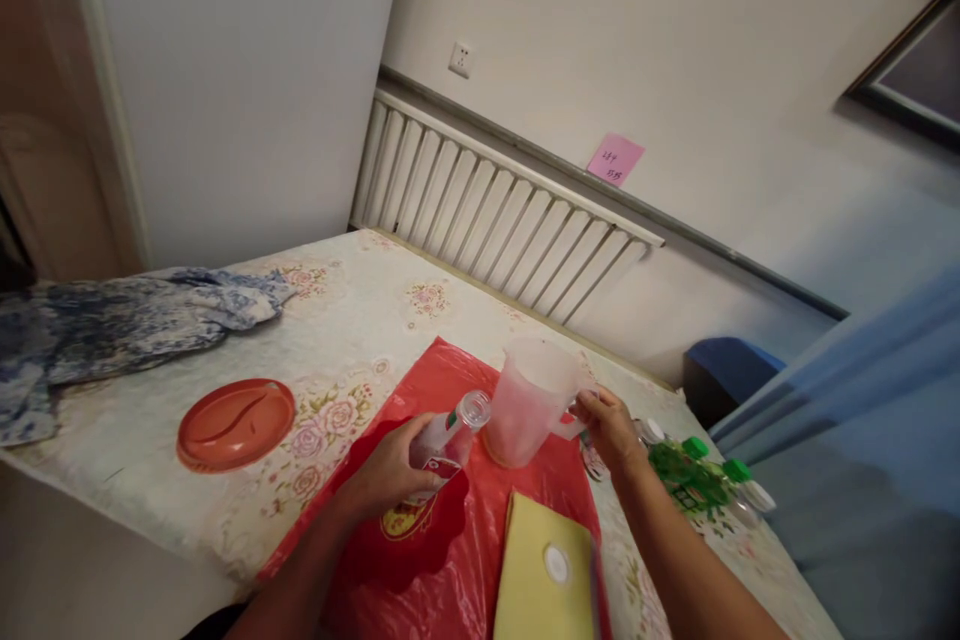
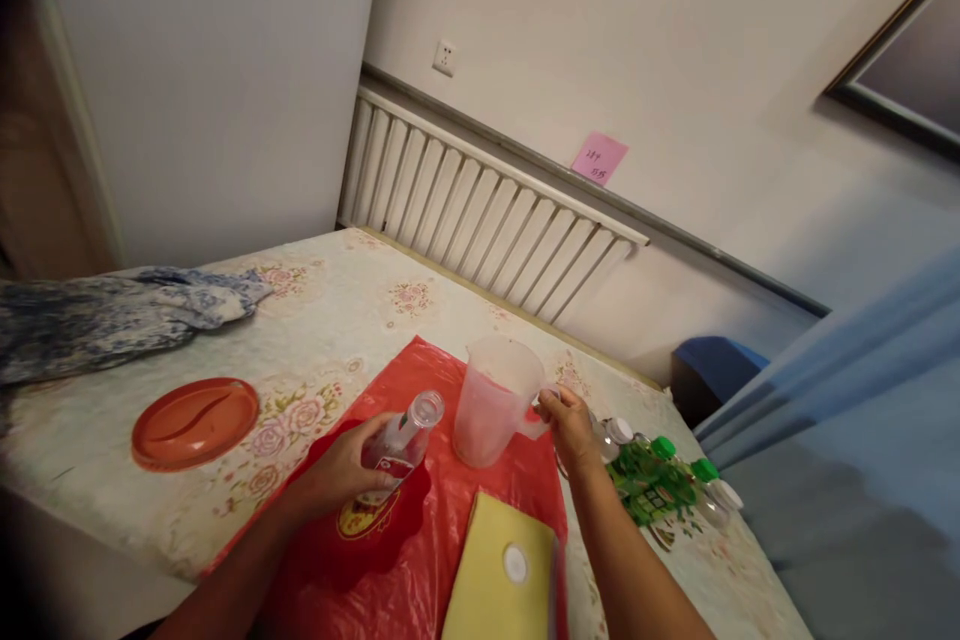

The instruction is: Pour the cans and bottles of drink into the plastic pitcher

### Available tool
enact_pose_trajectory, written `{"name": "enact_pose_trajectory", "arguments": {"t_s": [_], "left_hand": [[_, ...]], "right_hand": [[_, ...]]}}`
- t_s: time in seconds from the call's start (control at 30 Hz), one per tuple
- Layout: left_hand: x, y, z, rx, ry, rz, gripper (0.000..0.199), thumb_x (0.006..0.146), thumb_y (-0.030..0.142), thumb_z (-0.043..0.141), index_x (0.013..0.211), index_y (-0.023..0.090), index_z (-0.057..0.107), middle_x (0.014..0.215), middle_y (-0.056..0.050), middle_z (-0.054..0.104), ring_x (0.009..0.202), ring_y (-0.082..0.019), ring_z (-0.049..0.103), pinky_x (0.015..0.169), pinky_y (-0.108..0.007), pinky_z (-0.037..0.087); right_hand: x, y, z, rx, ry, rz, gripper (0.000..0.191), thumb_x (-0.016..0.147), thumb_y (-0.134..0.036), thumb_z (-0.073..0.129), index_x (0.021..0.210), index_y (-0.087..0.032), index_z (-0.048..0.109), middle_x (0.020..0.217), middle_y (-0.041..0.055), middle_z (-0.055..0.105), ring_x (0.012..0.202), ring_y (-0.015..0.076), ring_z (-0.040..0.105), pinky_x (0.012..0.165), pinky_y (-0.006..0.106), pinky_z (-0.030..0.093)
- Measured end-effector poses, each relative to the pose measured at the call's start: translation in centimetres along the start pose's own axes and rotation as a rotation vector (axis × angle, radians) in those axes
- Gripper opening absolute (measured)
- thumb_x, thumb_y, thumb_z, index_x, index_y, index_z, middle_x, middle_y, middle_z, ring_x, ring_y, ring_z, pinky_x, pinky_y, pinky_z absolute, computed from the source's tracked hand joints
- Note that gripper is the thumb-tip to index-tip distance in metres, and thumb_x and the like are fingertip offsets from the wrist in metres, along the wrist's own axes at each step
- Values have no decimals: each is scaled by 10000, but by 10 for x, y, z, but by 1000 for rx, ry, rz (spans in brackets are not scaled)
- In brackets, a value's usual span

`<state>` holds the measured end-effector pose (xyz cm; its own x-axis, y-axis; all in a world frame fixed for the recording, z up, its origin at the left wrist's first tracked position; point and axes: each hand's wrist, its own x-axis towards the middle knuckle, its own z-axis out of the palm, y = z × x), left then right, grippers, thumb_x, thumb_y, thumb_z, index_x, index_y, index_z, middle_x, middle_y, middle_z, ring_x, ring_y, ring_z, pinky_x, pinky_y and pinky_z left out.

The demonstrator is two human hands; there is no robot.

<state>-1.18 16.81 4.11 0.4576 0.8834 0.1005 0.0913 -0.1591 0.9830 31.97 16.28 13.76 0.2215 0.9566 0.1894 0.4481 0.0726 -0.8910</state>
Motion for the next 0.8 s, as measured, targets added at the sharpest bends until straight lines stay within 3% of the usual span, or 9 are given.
{"name": "enact_pose_trajectory", "arguments": {"t_s": [0.23, 0.47, 0.8], "left_hand": [[1, 2, 0, -10, 21, -30, 681, 602, 178, 684, 1263, 228, 528, 1264, -20, 667, 1119, -232, 631, 957, -281, 480], [5, -1, -2, -43, 21, -14, 681, 593, 191, 688, 1255, 205, 533, 1194, -43, 692, 1078, -256, 645, 931, -313, 498], [4, -4, -2, -83, 39, -31, 703, 590, 189, 708, 1268, 203, 522, 1229, -51, 677, 1104, -266, 641, 939, -325, 502]], "right_hand": [[-16, 36, 17, 98, 138, 30, 443, 721, -661, 535, 619, -267, 361, 582, -40, 342, 566, 178, 356, 676, 386, 421], [-25, 36, 18, 220, 184, 7, 398, 718, -600, 600, 628, -256, 420, 567, -59, 363, 558, 151, 368, 665, 345, 427], [-52, 41, 38, 443, 167, -12, 334, 714, -460, 715, 629, -198, 527, 530, -77, 415, 523, 95, 367, 566, 255, 356]]}}
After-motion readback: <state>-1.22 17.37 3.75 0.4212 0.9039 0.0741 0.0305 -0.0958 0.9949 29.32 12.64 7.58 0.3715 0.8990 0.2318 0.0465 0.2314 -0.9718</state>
